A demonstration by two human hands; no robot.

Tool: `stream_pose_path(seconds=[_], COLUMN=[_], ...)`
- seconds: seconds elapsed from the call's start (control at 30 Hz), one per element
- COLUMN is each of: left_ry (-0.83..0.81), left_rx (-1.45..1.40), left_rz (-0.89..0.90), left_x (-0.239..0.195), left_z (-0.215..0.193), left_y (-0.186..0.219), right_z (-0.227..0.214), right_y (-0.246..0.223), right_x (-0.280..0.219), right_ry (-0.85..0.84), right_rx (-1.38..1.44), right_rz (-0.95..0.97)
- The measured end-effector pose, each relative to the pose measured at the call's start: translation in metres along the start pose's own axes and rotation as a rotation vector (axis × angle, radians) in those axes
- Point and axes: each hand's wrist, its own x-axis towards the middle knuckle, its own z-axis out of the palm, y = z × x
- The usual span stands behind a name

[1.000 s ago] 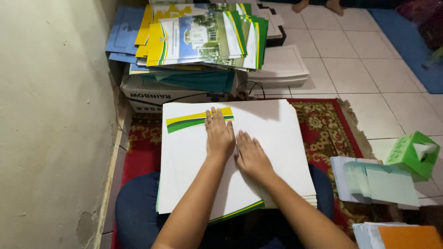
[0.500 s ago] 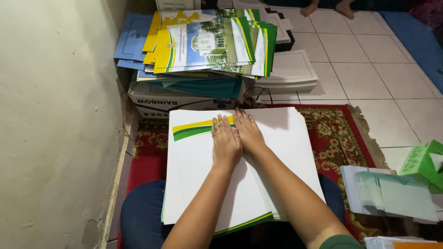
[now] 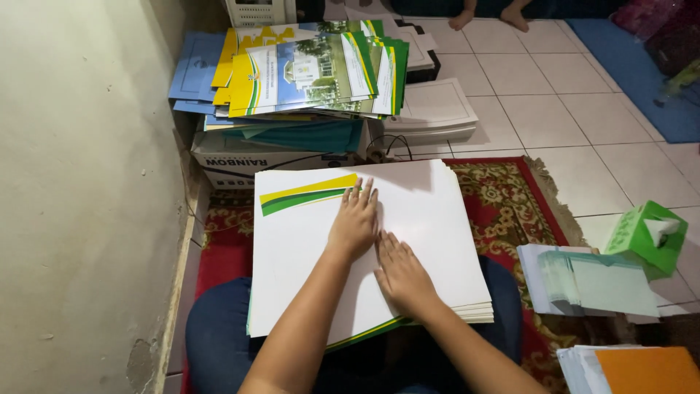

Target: Folding printed paper sheets into brochures and smoothing the creases by hand.

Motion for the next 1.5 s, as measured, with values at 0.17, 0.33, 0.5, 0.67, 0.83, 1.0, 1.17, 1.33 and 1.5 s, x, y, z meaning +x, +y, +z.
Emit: stream_pose_path(seconds=[0.17, 0.33, 0.5, 0.67, 0.83, 1.0, 1.17, 1.33, 1.5], left_ry=[-0.216, -0.256, -0.151, -0.027, 0.066, 0.200, 0.360, 0.361, 0.354], left_rx=[0.017, 0.054, 0.068, 0.087, -0.004, -0.128, -0.153, -0.127, -0.101], left_rz=[-0.149, -0.240, -0.233, -0.284, -0.335, -0.368, -0.356, -0.358, -0.367], left_x=[0.015, 0.039, 0.026, -0.008, -0.013, -0.011, -0.008, -0.008, -0.008], left_z=[0.005, 0.011, 0.031, 0.033, 0.020, 0.026, 0.040, 0.032, 0.036], left_y=[-0.012, -0.023, -0.023, 0.002, 0.006, 0.001, -0.007, -0.001, -0.001], right_z=[0.015, 0.005, 0.007, 0.015, 0.001, -0.001, 0.023, 0.030, 0.032], right_y=[0.001, -0.001, 0.001, 0.003, -0.002, 0.005, 0.033, 0.047, 0.047], right_x=[-0.022, -0.020, -0.021, -0.020, -0.013, 0.031, 0.117, 0.189, 0.200], right_ry=[0.195, 0.178, 0.112, 0.173, -0.016, -0.017, 0.128, 0.203, 0.226], right_rx=[0.041, 0.070, 0.055, 0.050, -0.004, 0.019, -0.105, -0.104, -0.132], right_rz=[-0.095, -0.092, -0.078, -0.076, -0.015, -0.001, -0.049, -0.060, -0.065])
